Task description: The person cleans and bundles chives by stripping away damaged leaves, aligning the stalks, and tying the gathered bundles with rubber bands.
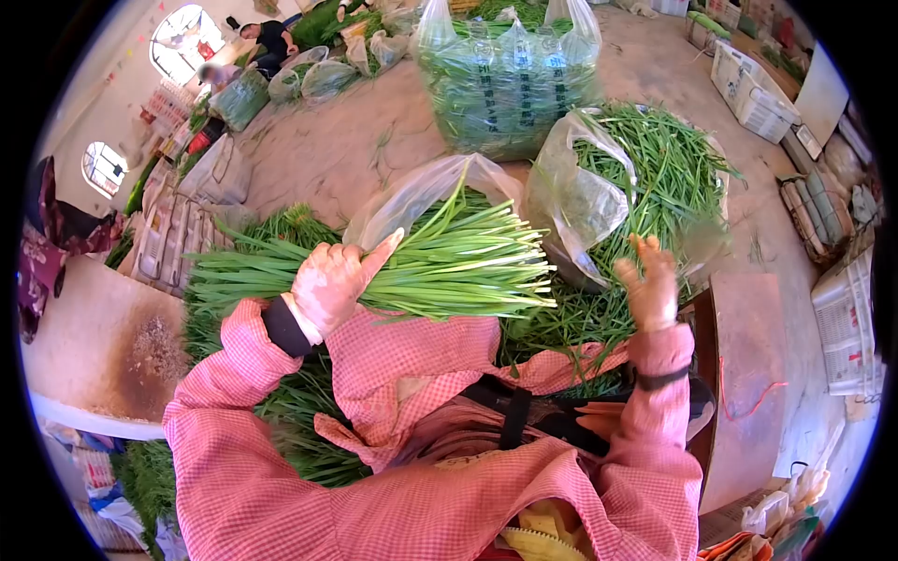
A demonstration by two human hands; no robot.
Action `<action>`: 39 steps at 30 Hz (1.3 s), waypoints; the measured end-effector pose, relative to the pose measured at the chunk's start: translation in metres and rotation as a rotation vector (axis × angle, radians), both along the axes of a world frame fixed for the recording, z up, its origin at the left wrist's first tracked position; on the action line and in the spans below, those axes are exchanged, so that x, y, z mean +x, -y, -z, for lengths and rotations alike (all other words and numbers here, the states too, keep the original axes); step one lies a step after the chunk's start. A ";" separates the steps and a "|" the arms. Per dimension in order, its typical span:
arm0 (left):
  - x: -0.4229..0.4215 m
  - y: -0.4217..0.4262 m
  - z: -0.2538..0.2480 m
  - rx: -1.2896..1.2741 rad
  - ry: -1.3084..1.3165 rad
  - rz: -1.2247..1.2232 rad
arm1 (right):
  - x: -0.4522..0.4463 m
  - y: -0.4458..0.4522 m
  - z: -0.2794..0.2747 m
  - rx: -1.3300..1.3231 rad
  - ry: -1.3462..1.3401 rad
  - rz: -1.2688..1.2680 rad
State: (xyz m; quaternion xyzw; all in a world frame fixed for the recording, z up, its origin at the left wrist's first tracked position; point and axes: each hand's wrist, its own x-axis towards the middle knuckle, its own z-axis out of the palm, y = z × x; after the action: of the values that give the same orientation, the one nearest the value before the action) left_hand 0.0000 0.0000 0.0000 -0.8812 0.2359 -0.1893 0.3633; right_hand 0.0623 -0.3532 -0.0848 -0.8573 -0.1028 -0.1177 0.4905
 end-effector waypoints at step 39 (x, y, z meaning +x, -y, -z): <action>-0.008 0.002 0.022 -1.381 -1.373 -0.330 | 0.005 -0.103 -0.015 0.405 0.209 -0.259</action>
State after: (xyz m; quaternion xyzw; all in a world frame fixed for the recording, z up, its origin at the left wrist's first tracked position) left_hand -0.0083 -0.0016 -0.0218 -0.8401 0.1074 0.3200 -0.4247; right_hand 0.0674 -0.2503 -0.0695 -0.7045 -0.2361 -0.1602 0.6499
